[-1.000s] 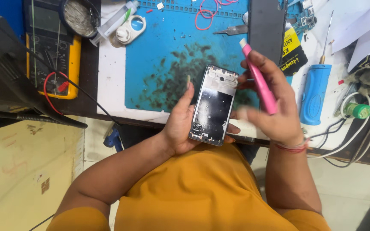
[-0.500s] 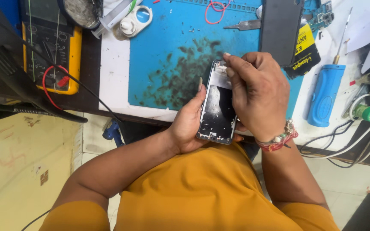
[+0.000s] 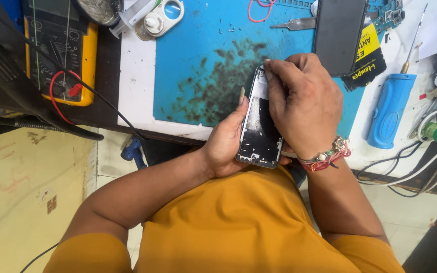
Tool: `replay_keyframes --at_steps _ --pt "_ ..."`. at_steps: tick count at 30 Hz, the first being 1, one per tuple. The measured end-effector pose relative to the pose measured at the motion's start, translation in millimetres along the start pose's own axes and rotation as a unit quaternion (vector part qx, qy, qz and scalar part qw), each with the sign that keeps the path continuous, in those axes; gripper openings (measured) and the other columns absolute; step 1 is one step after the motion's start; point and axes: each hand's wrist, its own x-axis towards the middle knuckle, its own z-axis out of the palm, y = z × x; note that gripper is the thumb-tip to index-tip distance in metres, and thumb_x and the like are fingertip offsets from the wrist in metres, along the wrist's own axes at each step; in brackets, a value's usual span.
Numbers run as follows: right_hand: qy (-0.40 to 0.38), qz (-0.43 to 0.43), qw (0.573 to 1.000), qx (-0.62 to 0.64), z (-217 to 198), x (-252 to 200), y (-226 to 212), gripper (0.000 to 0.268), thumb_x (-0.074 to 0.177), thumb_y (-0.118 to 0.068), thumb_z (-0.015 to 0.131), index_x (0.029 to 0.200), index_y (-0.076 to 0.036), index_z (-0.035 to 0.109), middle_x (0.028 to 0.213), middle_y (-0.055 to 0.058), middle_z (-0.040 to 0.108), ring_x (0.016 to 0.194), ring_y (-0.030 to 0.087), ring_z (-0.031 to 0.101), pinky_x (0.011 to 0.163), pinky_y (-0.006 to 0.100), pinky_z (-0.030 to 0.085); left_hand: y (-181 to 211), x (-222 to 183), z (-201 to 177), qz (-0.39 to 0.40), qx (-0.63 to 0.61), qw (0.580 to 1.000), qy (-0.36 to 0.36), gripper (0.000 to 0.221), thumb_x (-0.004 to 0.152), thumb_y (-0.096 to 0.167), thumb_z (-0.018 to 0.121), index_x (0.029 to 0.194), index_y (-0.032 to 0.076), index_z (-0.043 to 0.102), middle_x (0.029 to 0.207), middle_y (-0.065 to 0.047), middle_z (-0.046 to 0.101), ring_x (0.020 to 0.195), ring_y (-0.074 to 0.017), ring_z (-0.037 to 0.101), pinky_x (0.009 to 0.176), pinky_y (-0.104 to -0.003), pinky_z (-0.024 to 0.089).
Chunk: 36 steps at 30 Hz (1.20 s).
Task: The person uses a blue electric screwdriver to remove screws from the frame of a disassembled smartphone. They then use a pink utility knife to scrape adhesive from the phone's interior and peel off a white protective strip. The person continues to remove screws from different sections of the phone frame.
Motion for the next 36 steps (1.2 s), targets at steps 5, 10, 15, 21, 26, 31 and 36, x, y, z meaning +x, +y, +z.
replay_keyframes --at_steps 5,10,15,21,26,31,36 --pt "0.001 -0.012 1.0 -0.006 1.0 0.0 -0.4 0.01 0.103 -0.017 0.076 0.112 -0.013 0.078 0.102 0.008 0.068 0.091 0.031 0.067 0.073 0.042 0.051 1.7 0.2 1.0 -0.009 -0.005 1.0 0.001 0.073 0.114 0.063 0.023 0.154 0.006 0.041 0.133 -0.022 0.064 0.112 -0.0386 0.07 0.091 -0.056 0.061" --pt "-0.001 -0.007 1.0 0.006 1.9 1.0 0.5 0.009 0.103 -0.018 0.078 0.11 -0.012 0.078 0.1 0.008 0.068 0.09 0.03 0.067 0.072 0.041 0.05 1.2 0.2 0.0 -0.005 0.01 1.0 -0.001 0.069 0.114 0.062 0.025 0.153 0.008 0.041 0.131 -0.021 0.064 0.11 -0.0376 0.071 0.091 -0.055 0.062" --pt "-0.006 -0.023 1.0 0.019 0.2 0.2 0.2 0.01 0.102 -0.016 0.078 0.111 -0.013 0.079 0.103 0.007 0.069 0.089 0.028 0.068 0.071 0.04 0.051 -1.6 0.5 -0.9 0.012 0.018 0.999 0.04 0.063 0.114 0.057 0.027 0.151 0.007 0.043 0.128 -0.02 0.065 0.107 -0.0356 0.072 0.088 -0.056 0.062" --pt "-0.007 -0.033 0.999 0.036 -1.7 -0.6 1.6 0.009 0.102 -0.016 0.078 0.11 -0.013 0.079 0.102 0.006 0.069 0.089 0.028 0.068 0.071 0.04 0.051 -1.5 -0.1 -3.7 0.017 0.025 1.0 0.002 0.063 0.116 0.057 0.028 0.148 0.006 0.047 0.125 -0.02 0.067 0.108 -0.0365 0.071 0.089 -0.056 0.062" --pt "0.008 -0.011 1.0 0.016 3.6 0.5 2.0 0.008 0.104 -0.016 0.077 0.111 -0.012 0.078 0.101 0.008 0.067 0.088 0.03 0.067 0.071 0.041 0.05 -2.5 0.5 -2.5 0.011 0.008 1.0 0.028 0.063 0.115 0.057 0.028 0.148 0.007 0.047 0.126 -0.017 0.067 0.108 -0.0338 0.071 0.089 -0.057 0.061" --pt "0.018 -0.007 1.0 0.019 5.2 -0.4 1.8 0.008 0.105 -0.016 0.076 0.112 -0.012 0.077 0.102 0.008 0.067 0.089 0.03 0.067 0.072 0.041 0.051 -1.5 0.1 -0.9 0.013 0.008 1.0 0.019 0.064 0.115 0.058 0.027 0.15 0.008 0.046 0.128 -0.017 0.066 0.109 -0.0335 0.071 0.09 -0.057 0.061" --pt "0.009 -0.004 1.0 0.025 4.1 0.2 3.0 0.008 0.105 -0.015 0.077 0.112 -0.011 0.077 0.101 0.008 0.067 0.087 0.03 0.067 0.071 0.041 0.05 0.5 0.1 0.5 0.003 0.004 1.0 0.016 0.068 0.114 0.061 0.026 0.15 0.007 0.045 0.127 -0.019 0.066 0.108 -0.0355 0.072 0.09 -0.057 0.061"
